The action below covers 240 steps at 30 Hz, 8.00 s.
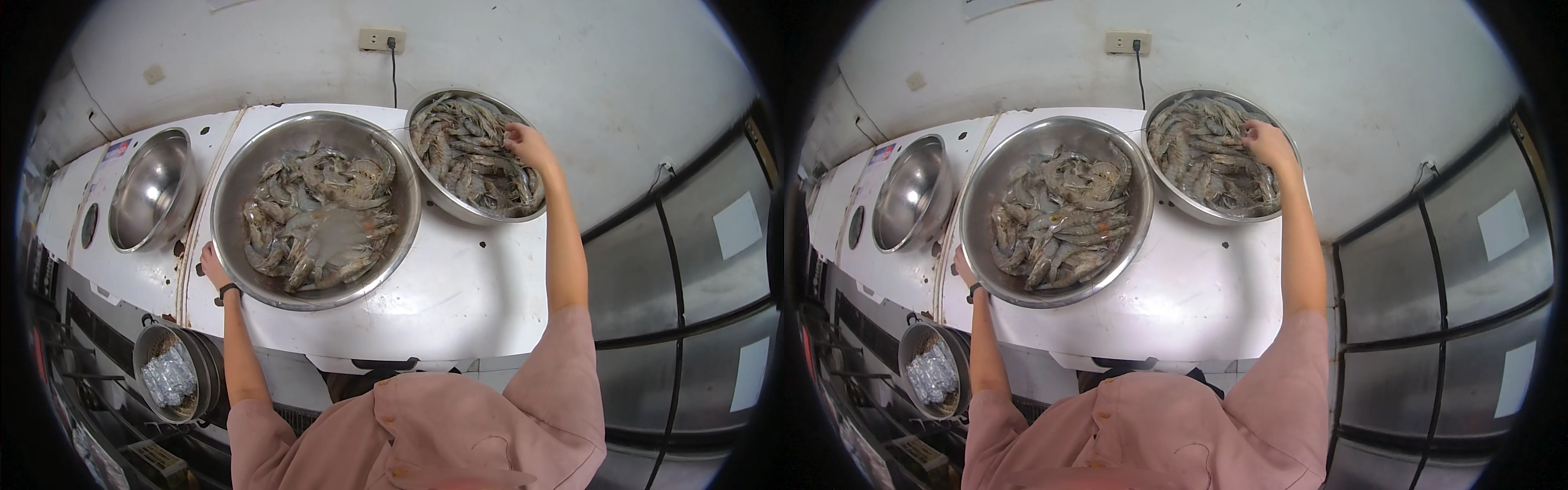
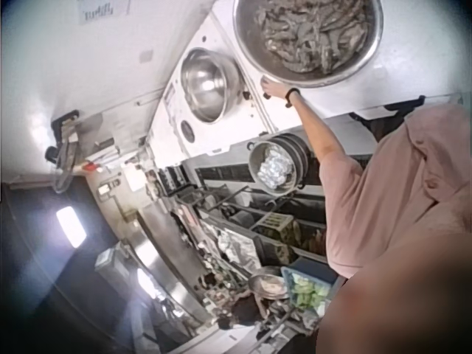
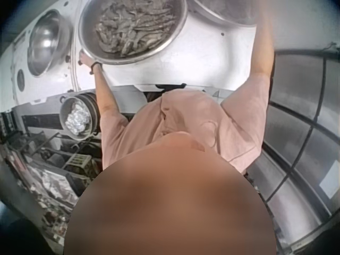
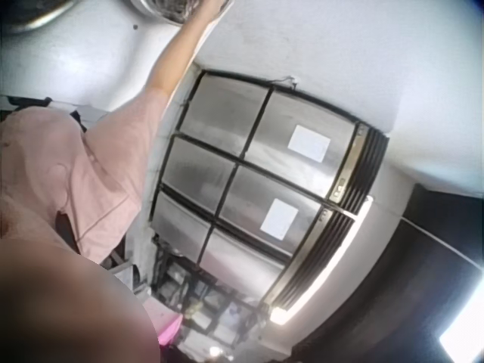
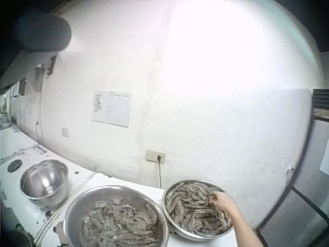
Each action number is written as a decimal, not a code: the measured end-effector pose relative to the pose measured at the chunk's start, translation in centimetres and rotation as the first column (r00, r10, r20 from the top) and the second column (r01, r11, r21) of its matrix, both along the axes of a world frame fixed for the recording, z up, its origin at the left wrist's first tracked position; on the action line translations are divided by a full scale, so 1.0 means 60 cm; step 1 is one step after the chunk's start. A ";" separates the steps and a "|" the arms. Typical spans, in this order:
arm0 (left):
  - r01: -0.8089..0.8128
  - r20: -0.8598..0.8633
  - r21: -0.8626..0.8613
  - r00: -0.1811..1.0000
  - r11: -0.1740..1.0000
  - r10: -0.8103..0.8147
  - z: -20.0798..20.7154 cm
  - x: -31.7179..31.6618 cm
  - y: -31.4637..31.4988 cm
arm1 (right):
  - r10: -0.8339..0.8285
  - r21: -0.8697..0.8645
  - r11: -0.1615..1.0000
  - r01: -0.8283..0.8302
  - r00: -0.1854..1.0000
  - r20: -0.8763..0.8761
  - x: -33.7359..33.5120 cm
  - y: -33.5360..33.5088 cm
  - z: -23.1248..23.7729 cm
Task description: The person transfers raw shrimp from a smaller stainless steel bowl into a larger bowl on a white countertop. After consolidating the shrimp, the person picks up the large bowl and walks to a nearby stainless steel table, placing the bowl down.
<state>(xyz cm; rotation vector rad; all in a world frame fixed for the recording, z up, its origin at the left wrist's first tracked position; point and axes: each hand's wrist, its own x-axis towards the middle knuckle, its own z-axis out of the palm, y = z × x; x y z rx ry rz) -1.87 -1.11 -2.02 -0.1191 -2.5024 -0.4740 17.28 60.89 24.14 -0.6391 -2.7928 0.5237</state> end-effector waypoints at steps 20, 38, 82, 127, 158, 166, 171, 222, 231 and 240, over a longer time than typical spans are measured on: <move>-0.030 0.014 0.083 0.999 0.996 0.029 0.009 0.012 0.009 | -0.049 -0.467 0.871 -0.156 0.917 -0.397 0.007 -0.023 0.054; -0.036 0.071 0.063 0.997 0.997 0.032 0.012 0.010 0.009 | -0.319 0.416 0.896 0.153 0.874 0.367 0.053 -0.024 -0.061; -0.035 0.048 0.061 0.998 0.998 0.032 0.006 0.006 0.006 | -0.201 0.034 0.979 0.199 0.943 0.263 0.082 0.033 -0.037; -0.009 0.044 0.078 0.999 0.997 0.006 0.008 0.005 0.004 | -0.235 0.298 0.941 0.160 0.943 0.236 0.088 0.044 -0.100; -0.011 0.085 0.108 0.996 0.994 0.002 0.011 0.007 0.007 | -0.169 0.305 0.945 0.114 0.973 0.159 0.043 0.032 -0.043; 0.007 0.036 0.016 0.999 1.000 -0.008 0.003 -0.001 -0.002 | 0.251 -0.526 0.722 -0.449 0.879 -0.405 0.000 -0.125 0.104; -0.017 0.053 0.041 0.998 0.999 0.014 -0.002 -0.002 -0.001 | 0.099 0.043 0.993 -0.108 0.981 0.165 -0.015 -0.028 0.037; -0.006 0.003 0.057 1.000 0.998 0.006 -0.001 0.000 0.000 | 0.098 0.209 0.959 -0.192 0.915 0.391 -0.018 -0.068 -0.074; 0.003 0.051 0.087 0.999 0.996 -0.007 0.007 0.003 0.003 | 0.133 0.220 0.949 -0.225 0.921 0.367 -0.008 -0.084 -0.018; -0.013 0.049 -0.016 0.999 1.000 0.014 0.003 0.000 0.000 | 0.487 -0.179 0.852 -0.492 0.870 -0.076 -0.018 -0.157 0.071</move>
